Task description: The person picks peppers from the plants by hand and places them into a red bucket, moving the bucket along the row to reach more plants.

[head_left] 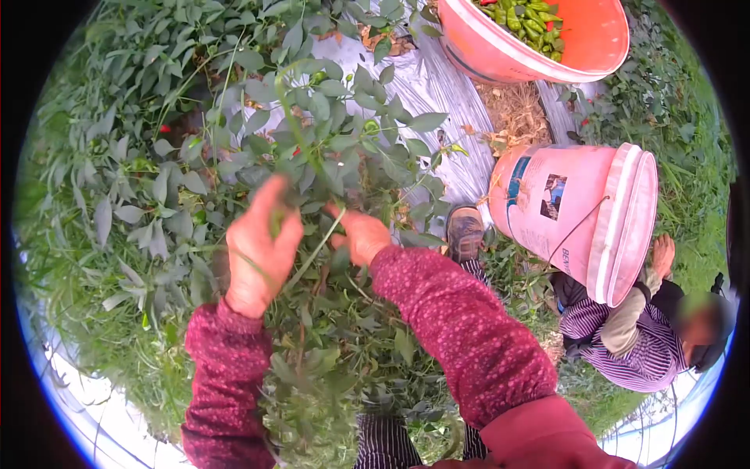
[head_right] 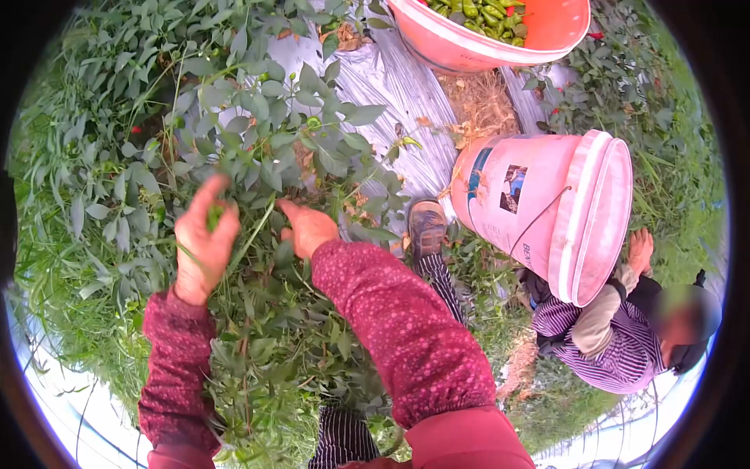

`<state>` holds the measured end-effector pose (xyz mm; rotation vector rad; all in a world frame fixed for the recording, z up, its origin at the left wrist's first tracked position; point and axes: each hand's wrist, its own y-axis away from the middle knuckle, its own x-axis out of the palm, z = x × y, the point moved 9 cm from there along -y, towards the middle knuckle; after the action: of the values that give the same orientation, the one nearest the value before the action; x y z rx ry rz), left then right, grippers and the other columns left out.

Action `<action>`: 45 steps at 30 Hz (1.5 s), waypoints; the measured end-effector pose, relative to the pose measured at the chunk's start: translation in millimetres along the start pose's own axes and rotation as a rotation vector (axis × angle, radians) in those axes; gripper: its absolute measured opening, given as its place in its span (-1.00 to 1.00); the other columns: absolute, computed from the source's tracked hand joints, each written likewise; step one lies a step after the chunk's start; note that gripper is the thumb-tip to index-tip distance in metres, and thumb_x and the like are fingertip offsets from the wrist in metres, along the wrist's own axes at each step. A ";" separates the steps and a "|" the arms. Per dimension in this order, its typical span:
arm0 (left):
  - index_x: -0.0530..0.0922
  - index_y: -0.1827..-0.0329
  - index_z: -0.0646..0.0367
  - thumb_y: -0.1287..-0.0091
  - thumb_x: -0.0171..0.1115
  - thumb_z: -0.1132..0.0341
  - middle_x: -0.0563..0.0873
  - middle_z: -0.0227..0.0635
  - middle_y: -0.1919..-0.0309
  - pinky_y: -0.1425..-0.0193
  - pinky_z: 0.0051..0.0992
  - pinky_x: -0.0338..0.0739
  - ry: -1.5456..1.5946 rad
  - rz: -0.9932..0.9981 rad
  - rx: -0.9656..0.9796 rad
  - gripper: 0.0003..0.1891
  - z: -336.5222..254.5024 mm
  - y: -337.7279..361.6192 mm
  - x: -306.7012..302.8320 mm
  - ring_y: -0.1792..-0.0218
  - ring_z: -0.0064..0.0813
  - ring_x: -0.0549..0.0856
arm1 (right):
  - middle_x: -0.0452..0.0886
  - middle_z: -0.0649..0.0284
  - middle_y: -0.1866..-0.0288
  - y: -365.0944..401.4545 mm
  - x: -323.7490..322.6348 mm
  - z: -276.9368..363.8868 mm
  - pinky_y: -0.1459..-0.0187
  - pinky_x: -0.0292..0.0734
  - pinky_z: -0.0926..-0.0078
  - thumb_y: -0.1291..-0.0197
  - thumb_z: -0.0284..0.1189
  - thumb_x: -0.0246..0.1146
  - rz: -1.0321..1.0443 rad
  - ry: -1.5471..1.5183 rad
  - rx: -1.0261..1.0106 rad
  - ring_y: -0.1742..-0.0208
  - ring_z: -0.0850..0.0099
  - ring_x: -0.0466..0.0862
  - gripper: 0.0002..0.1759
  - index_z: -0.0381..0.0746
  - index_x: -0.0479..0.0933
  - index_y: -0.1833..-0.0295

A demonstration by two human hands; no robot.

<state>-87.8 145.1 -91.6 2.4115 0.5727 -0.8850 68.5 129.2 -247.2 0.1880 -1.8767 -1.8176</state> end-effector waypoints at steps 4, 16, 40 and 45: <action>0.28 -0.30 0.28 -0.08 0.23 0.32 0.68 -0.02 0.29 0.14 -0.39 0.56 -0.037 0.145 -0.394 -0.34 14.6 -57.1 21.3 0.29 -0.34 0.69 | 0.54 0.02 -0.09 14.4 8.9 24.5 -0.10 0.44 0.18 -0.06 -0.33 0.25 -0.100 0.978 -0.704 -0.06 0.06 0.55 -0.37 -0.09 0.31 -0.31; 0.50 -0.14 0.22 -0.20 0.14 0.44 0.59 -0.50 0.51 0.60 -0.66 0.37 0.136 0.136 -0.367 -0.60 58.2 -69.4 16.9 0.62 -0.77 0.44 | 0.58 0.35 0.32 55.9 -35.8 50.0 0.46 0.38 0.65 -0.33 -0.30 0.07 0.317 0.004 -0.430 0.26 0.59 0.61 -0.76 -0.25 0.49 0.11; 0.61 0.04 0.01 -0.21 0.15 0.17 0.69 -0.12 0.19 -0.05 -0.31 0.48 -0.273 0.265 -0.383 -0.71 53.3 9.8 28.3 0.09 -0.12 0.65 | 0.67 0.11 0.22 26.1 -51.5 98.3 0.07 0.48 0.34 -0.11 0.09 0.21 0.044 1.013 -0.366 0.17 0.28 0.64 -0.31 -0.37 0.55 -0.01; 0.57 -0.06 0.02 -0.18 0.18 0.25 0.70 -0.10 0.23 0.03 -0.31 0.51 -0.221 0.240 -0.333 -0.65 66.8 17.8 37.2 0.15 -0.15 0.68 | 0.61 0.19 0.03 50.6 -39.4 77.0 0.01 0.45 0.47 -0.06 -0.27 0.37 0.129 0.492 -0.665 0.09 0.47 0.57 -0.47 -0.27 0.50 -0.12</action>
<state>-83.7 99.9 -155.6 2.0005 0.3097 -0.8618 80.3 220.0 -206.4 0.2379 -0.8810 -1.9724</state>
